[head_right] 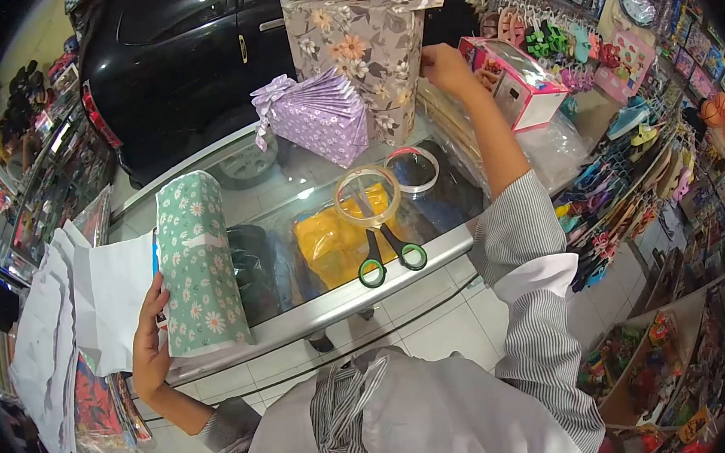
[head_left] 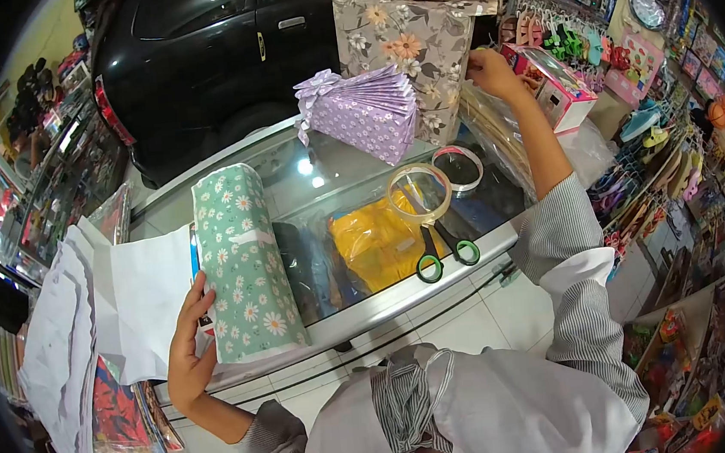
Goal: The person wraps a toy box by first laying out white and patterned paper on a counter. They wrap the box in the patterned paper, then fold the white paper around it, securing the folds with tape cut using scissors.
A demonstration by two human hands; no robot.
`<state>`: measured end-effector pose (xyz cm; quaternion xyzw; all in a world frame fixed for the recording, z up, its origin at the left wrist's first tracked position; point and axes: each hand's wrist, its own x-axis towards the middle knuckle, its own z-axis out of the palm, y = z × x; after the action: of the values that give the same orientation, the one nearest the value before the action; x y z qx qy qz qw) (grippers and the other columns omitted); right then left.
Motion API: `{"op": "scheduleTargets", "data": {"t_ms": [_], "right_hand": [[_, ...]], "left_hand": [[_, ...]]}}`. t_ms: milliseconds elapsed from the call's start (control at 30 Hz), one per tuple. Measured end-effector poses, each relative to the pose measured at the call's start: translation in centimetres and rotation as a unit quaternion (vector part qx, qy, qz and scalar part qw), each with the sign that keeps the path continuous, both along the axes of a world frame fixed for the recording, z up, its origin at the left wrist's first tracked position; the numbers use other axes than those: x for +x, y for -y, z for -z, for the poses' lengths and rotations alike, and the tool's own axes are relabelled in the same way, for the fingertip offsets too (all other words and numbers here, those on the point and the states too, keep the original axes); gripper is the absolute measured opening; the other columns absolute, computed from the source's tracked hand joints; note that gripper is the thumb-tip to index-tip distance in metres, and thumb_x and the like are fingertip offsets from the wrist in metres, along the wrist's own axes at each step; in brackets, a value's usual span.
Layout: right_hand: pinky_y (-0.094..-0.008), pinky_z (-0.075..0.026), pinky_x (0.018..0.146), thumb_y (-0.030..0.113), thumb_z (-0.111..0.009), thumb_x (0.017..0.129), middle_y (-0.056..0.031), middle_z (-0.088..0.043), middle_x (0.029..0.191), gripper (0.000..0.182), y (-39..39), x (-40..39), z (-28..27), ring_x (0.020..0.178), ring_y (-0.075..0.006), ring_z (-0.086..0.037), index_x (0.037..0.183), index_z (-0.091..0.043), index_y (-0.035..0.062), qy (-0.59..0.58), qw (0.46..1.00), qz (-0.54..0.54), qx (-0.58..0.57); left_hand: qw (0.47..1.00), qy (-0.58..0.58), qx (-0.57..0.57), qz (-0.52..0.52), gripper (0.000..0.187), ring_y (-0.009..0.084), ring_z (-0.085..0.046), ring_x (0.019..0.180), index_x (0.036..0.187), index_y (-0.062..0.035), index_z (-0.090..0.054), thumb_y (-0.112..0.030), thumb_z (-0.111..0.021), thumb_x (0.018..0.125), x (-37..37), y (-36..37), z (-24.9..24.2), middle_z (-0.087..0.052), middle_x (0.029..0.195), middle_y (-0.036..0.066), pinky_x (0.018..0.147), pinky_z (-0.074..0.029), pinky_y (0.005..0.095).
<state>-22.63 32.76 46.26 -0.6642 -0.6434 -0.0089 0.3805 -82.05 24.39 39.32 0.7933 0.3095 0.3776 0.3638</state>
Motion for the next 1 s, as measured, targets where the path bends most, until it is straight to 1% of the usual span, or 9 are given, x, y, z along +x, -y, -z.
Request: {"op": "scheduleTargets", "data": {"t_ms": [167, 267, 367, 567, 700, 767, 867, 900, 1000], "right_hand": [[-0.0272, -0.046, 0.061, -0.009, -0.050, 0.071, -0.0052, -0.066, 0.084, 0.033, 0.0, 0.1, -0.5, 0.071, -0.0150, -0.059, 0.099, -0.066, 0.0006, -0.127, 0.984, -0.054, -0.114], [-0.0296, -0.047, 0.067, -0.008, -0.048, 0.071, -0.0096, -0.062, 0.104, 0.049, 1.1, -1.2, -1.4, 0.086, -0.0183, -0.059, 0.119, -0.054, 0.0028, -0.222, 0.968, -0.042, -0.107], [-0.0313, -0.047, 0.073, -0.006, -0.048, 0.074, -0.0131, -0.052, 0.121, 0.059, 2.7, -1.8, -1.2, 0.095, -0.0207, -0.056, 0.131, -0.037, 0.0051, -0.198, 0.975, -0.091, -0.037], [-0.0330, -0.046, 0.080, 0.004, -0.057, 0.079, -0.0136, -0.050, 0.114, 0.054, 9.3, -8.3, -1.8, 0.095, -0.0214, -0.055, 0.129, -0.035, 0.0037, -0.048, 0.993, 0.010, 0.107], [-0.0358, -0.045, 0.085, 0.014, -0.061, 0.084, -0.0130, -0.050, 0.111, 0.045, 14.5, -19.4, -4.1, 0.100, -0.0216, -0.052, 0.123, -0.041, 0.0025, -0.016, 0.992, -0.124, -0.017], [-0.0379, -0.042, 0.089, 0.016, -0.061, 0.085, -0.0150, -0.049, 0.114, 0.041, 15.1, -23.9, -3.5, 0.105, -0.0273, -0.051, 0.121, -0.045, 0.0030, 0.009, 0.971, -0.239, -0.014], [-0.0405, -0.039, 0.095, 0.019, -0.060, 0.087, -0.0180, -0.047, 0.121, 0.043, 14.2, -29.0, -2.2, 0.113, -0.0343, -0.047, 0.124, -0.044, 0.0019, 0.061, 0.939, -0.338, -0.027], [-0.0405, -0.038, 0.097, 0.019, -0.060, 0.087, -0.0181, -0.046, 0.124, 0.044, 13.9, -30.5, -1.8, 0.116, -0.0349, -0.045, 0.125, -0.043, 0.0017, 0.072, 0.932, -0.355, -0.035], [-0.0421, -0.038, 0.096, 0.024, -0.054, 0.091, -0.0195, -0.047, 0.123, 0.041, 12.5, -33.5, -0.2, 0.117, -0.0361, -0.045, 0.123, -0.045, 0.0013, 0.042, 0.930, -0.362, -0.040]], "left_hand": [[1.000, 0.003, 0.005, -0.003, 0.073, 0.0302, -0.026, 0.138, 0.128, 0.0006, -0.049, 0.014, -0.038, 0.057, 0.0, 0.0, 0.2, -0.034, 0.145, 0.018, 0.112, -0.018, 0.0405], [1.000, 0.004, 0.013, 0.001, 0.072, 0.0302, -0.026, 0.138, 0.128, 0.0005, -0.050, 0.014, -0.039, 0.058, 0.0, -0.1, 0.3, -0.034, 0.145, 0.018, 0.112, -0.018, 0.0406], [1.000, 0.007, 0.017, 0.005, 0.071, 0.0301, -0.027, 0.138, 0.127, 0.0002, -0.050, 0.016, -0.040, 0.059, 0.0, -0.1, 0.3, -0.034, 0.145, 0.018, 0.111, -0.020, 0.0406], [0.999, -0.015, 0.031, -0.004, 0.071, 0.0302, -0.030, 0.136, 0.127, -0.0015, -0.050, 0.020, -0.044, 0.060, 0.2, 0.0, -0.1, -0.035, 0.145, 0.017, 0.110, -0.024, 0.0398], [0.997, -0.027, 0.074, 0.001, 0.072, 0.0302, -0.031, 0.136, 0.130, -0.0024, -0.047, 0.020, -0.051, 0.061, 0.0, -0.2, 0.0, -0.034, 0.145, 0.017, 0.109, -0.026, 0.0391], [0.992, -0.008, 0.127, -0.005, 0.074, 0.0305, -0.032, 0.135, 0.134, -0.0036, -0.042, 0.018, -0.055, 0.064, 0.4, 0.2, -0.8, -0.034, 0.145, 0.017, 0.108, -0.029, 0.0396], [0.989, 0.013, 0.131, -0.072, 0.070, 0.0300, -0.032, 0.135, 0.135, -0.0022, -0.038, 0.015, -0.051, 0.069, -1.0, 1.5, -2.1, -0.032, 0.145, 0.018, 0.109, -0.027, 0.0399], [0.973, -0.059, 0.166, -0.152, 0.072, 0.0305, -0.032, 0.135, 0.136, -0.0012, -0.036, 0.015, -0.053, 0.068, -2.0, 1.6, -2.9, -0.034, 0.145, 0.017, 0.110, -0.026, 0.0399], [0.899, -0.157, 0.206, -0.352, 0.055, 0.0320, -0.032, 0.133, 0.137, -0.0042, -0.038, -0.001, -0.054, 0.085, -5.4, 1.7, -4.0, -0.039, 0.142, 0.012, 0.109, -0.026, 0.0424]]}}
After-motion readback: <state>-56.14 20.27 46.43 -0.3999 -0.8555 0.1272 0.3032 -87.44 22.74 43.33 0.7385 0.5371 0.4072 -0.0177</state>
